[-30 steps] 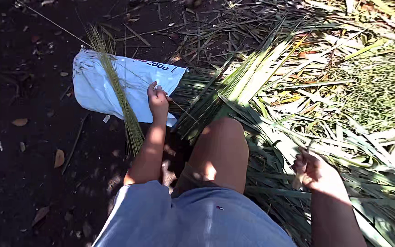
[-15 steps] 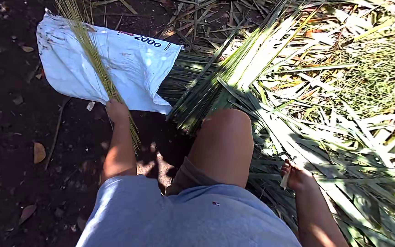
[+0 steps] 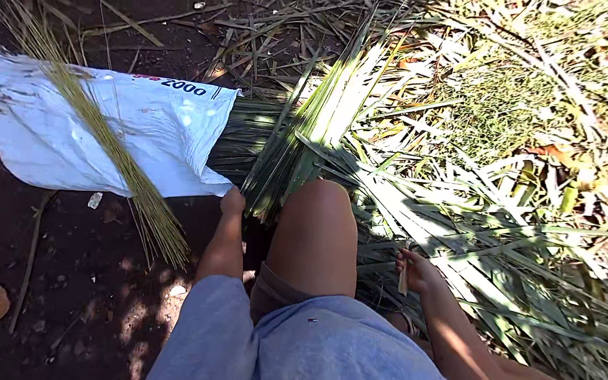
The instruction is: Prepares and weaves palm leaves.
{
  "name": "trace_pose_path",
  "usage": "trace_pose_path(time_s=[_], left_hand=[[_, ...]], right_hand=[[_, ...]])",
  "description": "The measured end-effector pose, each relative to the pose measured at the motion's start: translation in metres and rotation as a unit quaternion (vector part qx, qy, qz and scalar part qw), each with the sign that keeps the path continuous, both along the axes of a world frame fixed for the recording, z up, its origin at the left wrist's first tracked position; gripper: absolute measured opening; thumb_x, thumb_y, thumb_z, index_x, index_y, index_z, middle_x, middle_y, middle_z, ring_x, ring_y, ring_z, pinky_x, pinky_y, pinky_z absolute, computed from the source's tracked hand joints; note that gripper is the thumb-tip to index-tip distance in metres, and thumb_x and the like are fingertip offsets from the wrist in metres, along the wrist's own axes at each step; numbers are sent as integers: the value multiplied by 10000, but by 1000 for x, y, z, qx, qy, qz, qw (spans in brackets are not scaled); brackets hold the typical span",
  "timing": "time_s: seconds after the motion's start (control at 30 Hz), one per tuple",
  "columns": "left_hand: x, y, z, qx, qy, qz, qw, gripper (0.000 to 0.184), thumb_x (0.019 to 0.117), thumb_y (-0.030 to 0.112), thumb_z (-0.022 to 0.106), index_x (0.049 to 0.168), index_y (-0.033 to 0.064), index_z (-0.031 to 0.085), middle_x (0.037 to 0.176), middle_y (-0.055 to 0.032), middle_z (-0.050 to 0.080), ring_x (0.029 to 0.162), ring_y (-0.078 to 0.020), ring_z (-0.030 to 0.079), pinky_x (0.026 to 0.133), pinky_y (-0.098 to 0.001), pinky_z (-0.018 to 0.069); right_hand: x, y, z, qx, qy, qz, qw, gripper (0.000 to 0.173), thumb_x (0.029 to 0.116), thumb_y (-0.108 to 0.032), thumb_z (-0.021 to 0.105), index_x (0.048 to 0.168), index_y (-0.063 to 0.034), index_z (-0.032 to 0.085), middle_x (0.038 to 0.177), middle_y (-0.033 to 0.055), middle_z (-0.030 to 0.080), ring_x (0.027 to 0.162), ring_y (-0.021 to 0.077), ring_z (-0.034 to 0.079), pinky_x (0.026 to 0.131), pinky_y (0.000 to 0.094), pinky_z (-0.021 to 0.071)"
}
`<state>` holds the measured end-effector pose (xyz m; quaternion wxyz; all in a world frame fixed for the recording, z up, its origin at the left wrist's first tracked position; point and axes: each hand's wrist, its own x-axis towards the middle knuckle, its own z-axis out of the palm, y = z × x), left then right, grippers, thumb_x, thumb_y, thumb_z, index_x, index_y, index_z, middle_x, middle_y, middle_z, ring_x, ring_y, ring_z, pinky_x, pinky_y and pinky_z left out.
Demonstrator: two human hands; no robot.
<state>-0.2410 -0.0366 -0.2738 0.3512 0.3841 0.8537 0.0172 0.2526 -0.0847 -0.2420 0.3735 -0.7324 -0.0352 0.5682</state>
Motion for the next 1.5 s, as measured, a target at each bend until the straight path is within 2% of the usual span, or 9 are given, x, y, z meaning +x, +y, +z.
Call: trace_pose_path(time_s=[0.17, 0.3, 0.37, 0.5, 0.67, 0.83, 1.0, 1.33, 1.5], left_hand=[[17, 4, 27, 66, -76, 109, 989, 522, 995, 243, 580, 1437, 0, 443, 1263, -288, 635, 1179, -444, 631, 967, -630, 498], [32, 15, 55, 105, -49, 142, 983, 637, 1082, 560, 348, 1322, 46, 639, 1287, -248, 655, 1234, -409, 613, 1027, -619, 456], [40, 26, 75, 116, -53, 126, 984, 658, 1102, 523, 293, 1303, 4, 646, 1318, -270, 633, 1276, -420, 583, 1062, -616, 431], [72, 45, 123, 211, -121, 70, 967, 513, 1094, 428, 444, 1305, -2, 627, 1269, -273, 636, 1215, -420, 595, 1032, -619, 437], [141, 50, 216, 281, -138, -67, 947, 462, 1099, 409, 447, 1266, 36, 661, 1143, -224, 679, 1056, -377, 645, 942, -603, 481], [211, 20, 261, 342, -176, -180, 905, 358, 1097, 313, 476, 1130, 32, 696, 809, -109, 642, 732, -229, 607, 734, -464, 512], [253, 8, 260, 352, -375, -113, 850, 287, 1091, 193, 486, 929, 37, 665, 606, 49, 507, 521, -20, 476, 535, -188, 427], [278, -5, 268, 228, -524, -37, 820, 314, 1104, 183, 448, 879, 29, 602, 580, 31, 474, 473, -26, 444, 480, -147, 395], [282, -14, 273, 174, -556, -19, 813, 310, 1104, 183, 447, 883, 23, 594, 563, 28, 462, 459, -34, 447, 470, -152, 412]], right_hand=[[-6, 5, -3, -5, 11, -3, 1000, 107, 1065, -192, 504, 1039, -107, 565, 706, -17, 536, 498, 54, 484, 461, 206, 450], [-21, 15, 16, 49, 18, 9, 999, 113, 1078, -146, 450, 1089, -90, 547, 741, 0, 565, 522, 65, 503, 476, 216, 446], [-34, 21, 38, 101, 17, 42, 994, 96, 1067, -74, 418, 1112, -89, 502, 716, -12, 529, 522, 58, 504, 484, 211, 459], [-62, 36, 93, 239, -9, 124, 963, 252, 1026, 11, 410, 1273, 14, 461, 679, -18, 532, 479, 60, 520, 476, 220, 498], [-88, 43, 159, 348, -142, 298, 878, 463, 1109, -251, 321, 1533, -80, 396, 777, 13, 569, 567, 104, 534, 551, 303, 509], [-113, 35, 197, 447, -359, 351, 740, 347, 1091, -201, 430, 1239, 45, 625, 930, 183, 681, 784, 284, 669, 740, 483, 564], [-108, 32, 179, 471, -443, 312, 696, 345, 1082, -173, 415, 1180, 60, 649, 1016, 218, 694, 877, 351, 715, 763, 514, 591], [-92, 24, 163, 451, -472, 271, 707, 337, 1055, -131, 441, 1249, 63, 638, 979, 218, 682, 874, 376, 706, 751, 529, 585], [-82, 34, 156, 503, -604, 176, 593, 289, 957, -41, 558, 1196, 39, 698, 843, 185, 673, 704, 342, 684, 596, 476, 568]])
